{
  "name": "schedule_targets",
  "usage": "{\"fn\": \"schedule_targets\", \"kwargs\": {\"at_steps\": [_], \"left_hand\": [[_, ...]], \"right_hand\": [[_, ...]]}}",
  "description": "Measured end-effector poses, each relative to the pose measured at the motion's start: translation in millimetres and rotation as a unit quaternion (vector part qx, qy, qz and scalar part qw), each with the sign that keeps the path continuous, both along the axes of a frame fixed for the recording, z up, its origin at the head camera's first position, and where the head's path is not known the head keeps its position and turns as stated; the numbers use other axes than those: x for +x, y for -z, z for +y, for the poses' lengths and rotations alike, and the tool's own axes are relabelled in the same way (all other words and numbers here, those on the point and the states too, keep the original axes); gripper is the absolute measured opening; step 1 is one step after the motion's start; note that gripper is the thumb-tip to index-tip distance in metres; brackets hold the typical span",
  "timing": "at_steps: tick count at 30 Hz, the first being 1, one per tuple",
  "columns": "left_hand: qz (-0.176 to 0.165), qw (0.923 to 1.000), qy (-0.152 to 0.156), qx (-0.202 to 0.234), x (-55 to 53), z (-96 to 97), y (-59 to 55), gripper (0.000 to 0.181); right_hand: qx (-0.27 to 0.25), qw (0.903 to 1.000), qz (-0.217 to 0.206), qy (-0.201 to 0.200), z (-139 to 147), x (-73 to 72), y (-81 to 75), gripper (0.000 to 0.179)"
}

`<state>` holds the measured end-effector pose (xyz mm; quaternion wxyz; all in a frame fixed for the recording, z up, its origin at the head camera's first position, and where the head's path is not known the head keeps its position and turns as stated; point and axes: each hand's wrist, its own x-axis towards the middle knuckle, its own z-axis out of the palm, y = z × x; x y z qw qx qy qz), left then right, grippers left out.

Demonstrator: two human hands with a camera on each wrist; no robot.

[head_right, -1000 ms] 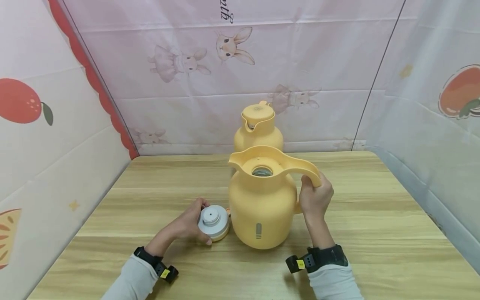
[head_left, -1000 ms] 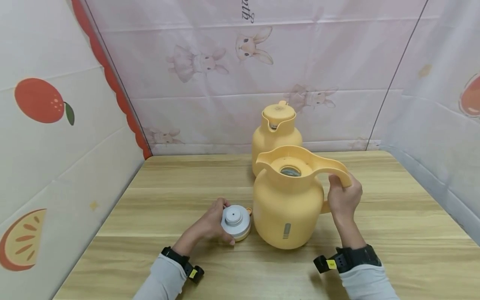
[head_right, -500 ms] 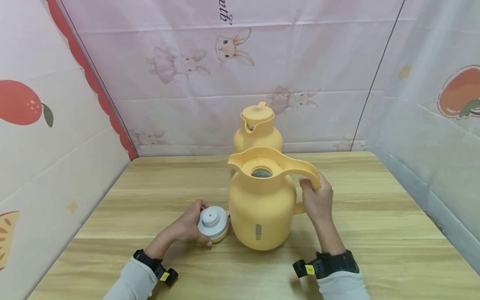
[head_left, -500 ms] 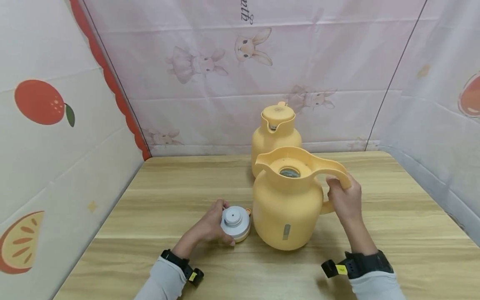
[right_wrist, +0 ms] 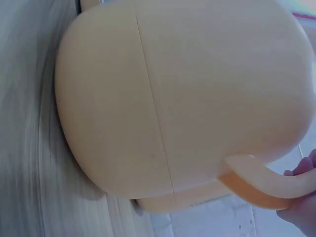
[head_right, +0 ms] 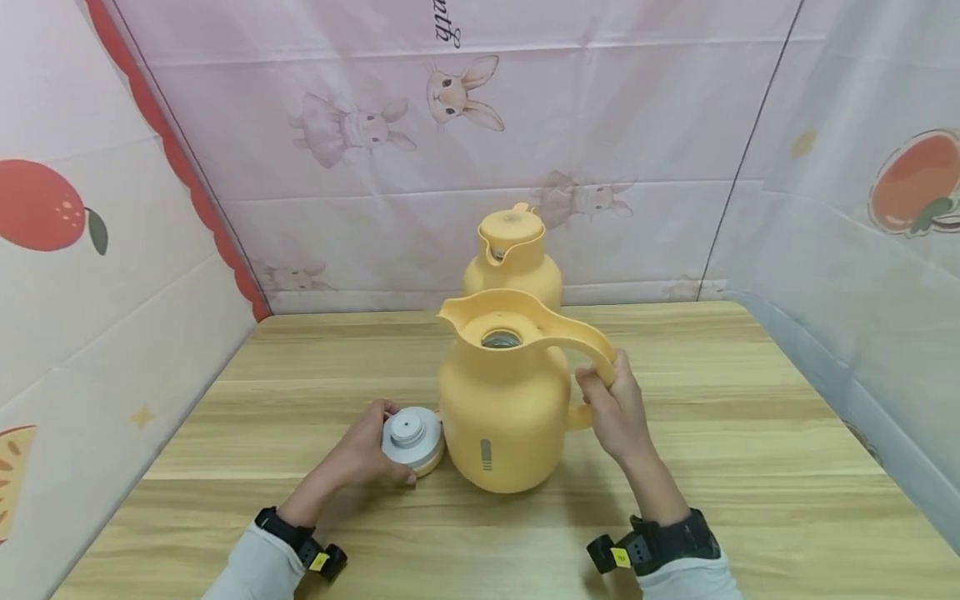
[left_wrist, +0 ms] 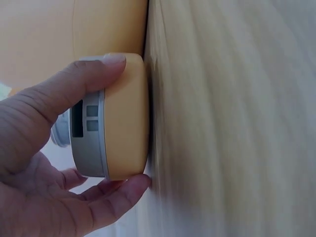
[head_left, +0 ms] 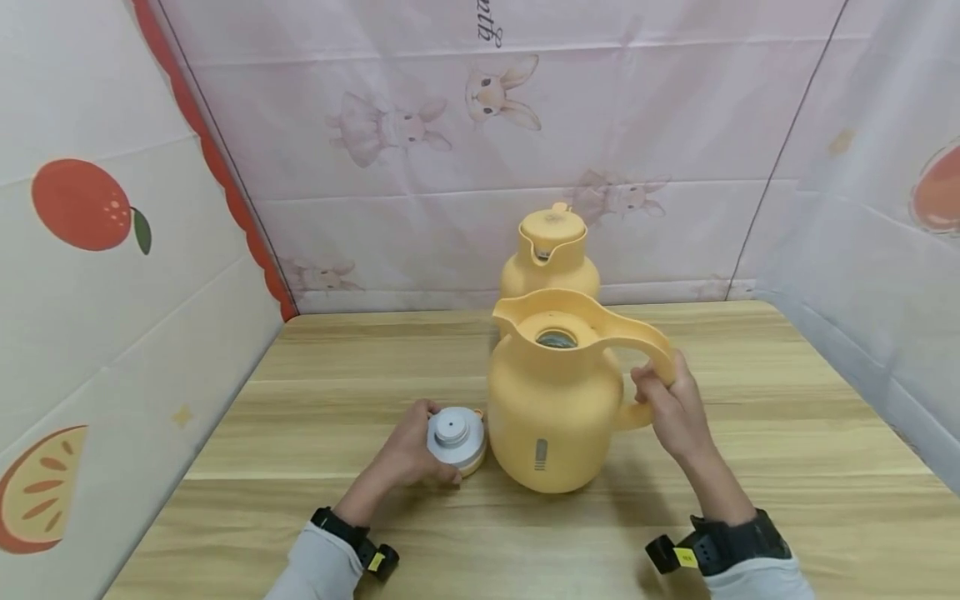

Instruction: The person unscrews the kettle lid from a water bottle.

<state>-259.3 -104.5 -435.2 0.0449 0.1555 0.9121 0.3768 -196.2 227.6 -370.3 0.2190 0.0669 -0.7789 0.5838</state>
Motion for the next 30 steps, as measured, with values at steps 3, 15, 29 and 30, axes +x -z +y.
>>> {"fn": "schedule_targets", "kwargs": {"at_steps": [3,15,29,30], "left_hand": [[0.002,0.9995,-0.032,0.003,-3.5,-6.8,0.5,0.095],[-0.006,0.9937,-0.112,-0.002,-11.1,-32.2,-5.0,0.092],[-0.014,0.9861,-0.153,-0.062,-33.4,-54.8,-9.5,0.093],[-0.014,0.9857,-0.156,-0.063,-35.2,-56.3,-9.3,0.094]], "right_hand": [[0.007,0.9996,-0.002,-0.028,-7,-3.1,-0.2,0.013],[0.010,0.9988,-0.017,-0.044,-40,-17.8,0.2,0.019],[0.099,0.9832,-0.005,-0.153,-80,-43.1,1.3,0.021],[0.109,0.9807,0.000,-0.163,-81,-44.8,1.0,0.019]]}}
